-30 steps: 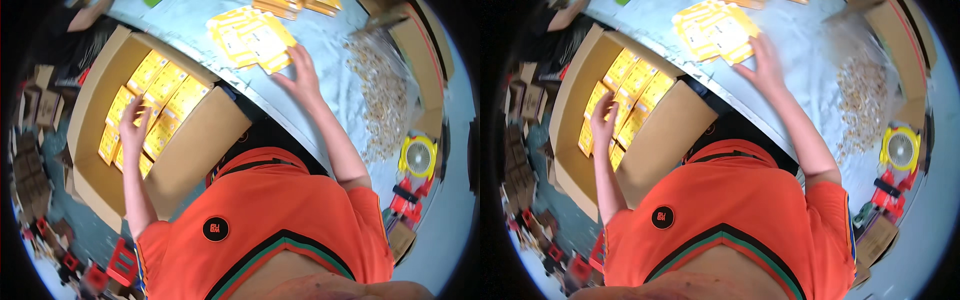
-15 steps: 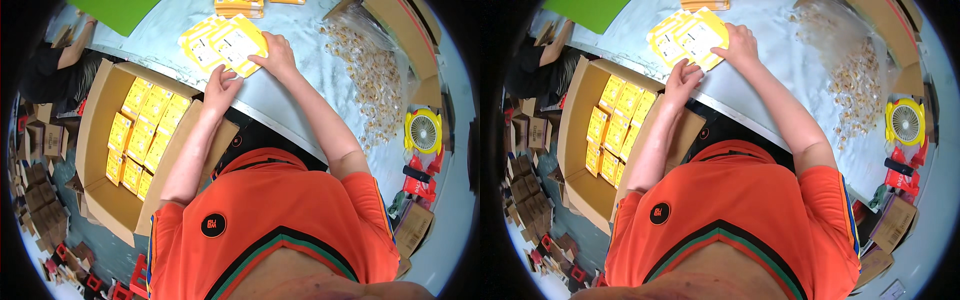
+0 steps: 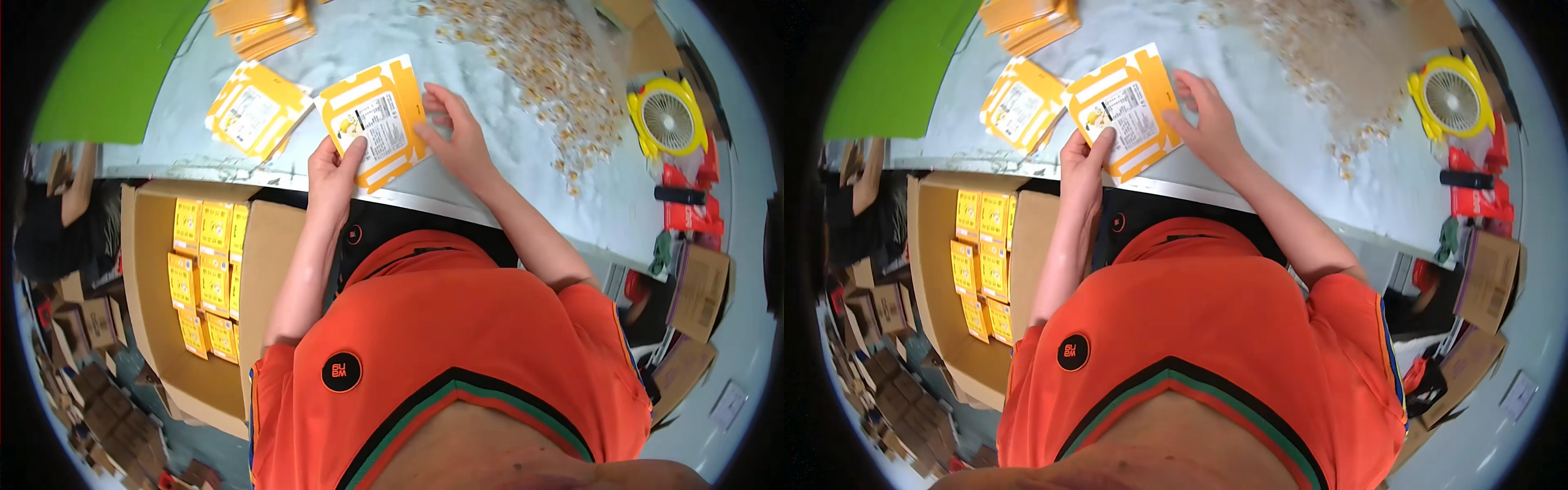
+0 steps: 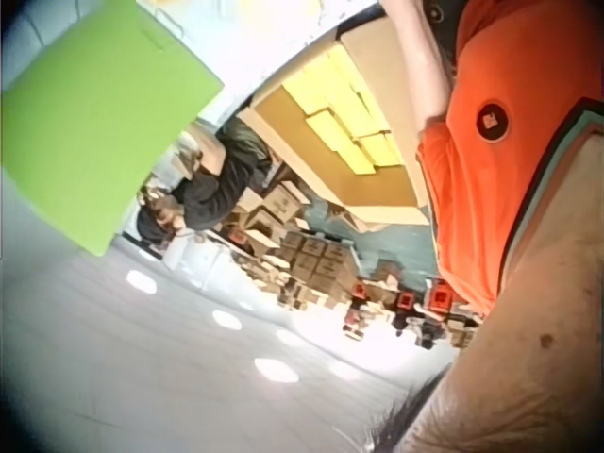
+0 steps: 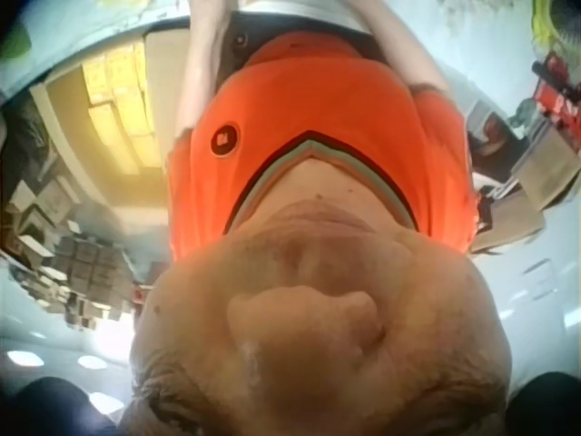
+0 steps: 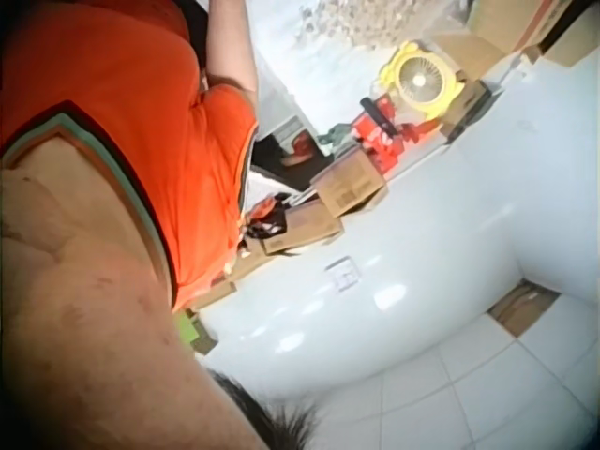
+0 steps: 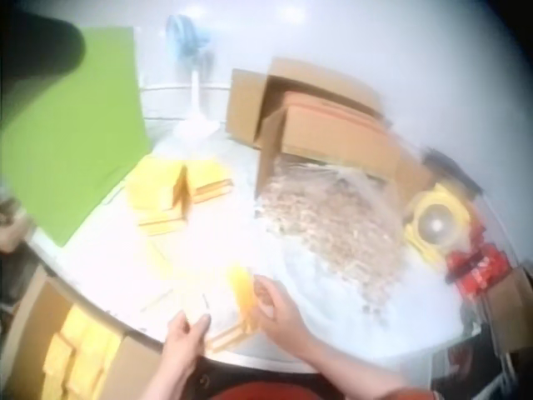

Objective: Packing small individual items into boxes and then organizing those boxes into a larger shipping carton.

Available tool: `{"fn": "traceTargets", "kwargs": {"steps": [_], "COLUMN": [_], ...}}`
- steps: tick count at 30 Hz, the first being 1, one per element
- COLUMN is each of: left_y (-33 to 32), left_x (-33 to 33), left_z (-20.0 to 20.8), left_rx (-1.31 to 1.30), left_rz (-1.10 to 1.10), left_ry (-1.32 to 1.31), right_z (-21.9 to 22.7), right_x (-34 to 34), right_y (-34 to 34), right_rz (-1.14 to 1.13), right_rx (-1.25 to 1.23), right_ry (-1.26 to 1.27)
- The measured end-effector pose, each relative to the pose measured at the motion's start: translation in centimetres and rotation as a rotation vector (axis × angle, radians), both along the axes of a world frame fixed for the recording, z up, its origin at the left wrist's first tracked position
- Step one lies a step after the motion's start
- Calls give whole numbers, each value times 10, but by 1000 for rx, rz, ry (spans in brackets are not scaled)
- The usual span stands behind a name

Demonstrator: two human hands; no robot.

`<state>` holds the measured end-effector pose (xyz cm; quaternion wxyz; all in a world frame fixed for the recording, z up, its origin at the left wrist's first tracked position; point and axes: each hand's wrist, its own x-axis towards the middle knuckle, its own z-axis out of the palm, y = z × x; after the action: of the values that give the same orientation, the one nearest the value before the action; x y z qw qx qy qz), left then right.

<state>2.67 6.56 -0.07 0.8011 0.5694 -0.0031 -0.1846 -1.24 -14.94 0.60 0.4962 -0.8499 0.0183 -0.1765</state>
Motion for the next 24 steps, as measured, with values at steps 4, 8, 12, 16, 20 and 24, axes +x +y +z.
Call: {"fn": "traceTargets", "kwargs": {"steps": [4, 8, 12, 16, 20, 24], "left_y": [-25, -52, -72, -75, -85, -98], "left_x": [-19, -34, -37, -32, -36, -39], "left_z": [6, 11, 9, 13, 30, 20], "left_rx": [105, 175, 283, 305, -49, -268], "left_rz": [-148, -259, -364, -594, -777, -909], "left_ry": [-167, -307, -408, -267, -108, 179], "right_z": [27, 31, 33, 49, 63, 56], "right_x": [-12, -31, -49, -71, -91, -98], "right_y": [-27, -44, -68, -104, -117, -117], "right_rz": [-133, -126, -133, -85, -64, 0], "right_rx": [-308, -197, -54, -86, -76, 198], "right_ry": [-254, -158, -72, -123, -194, -195]}}
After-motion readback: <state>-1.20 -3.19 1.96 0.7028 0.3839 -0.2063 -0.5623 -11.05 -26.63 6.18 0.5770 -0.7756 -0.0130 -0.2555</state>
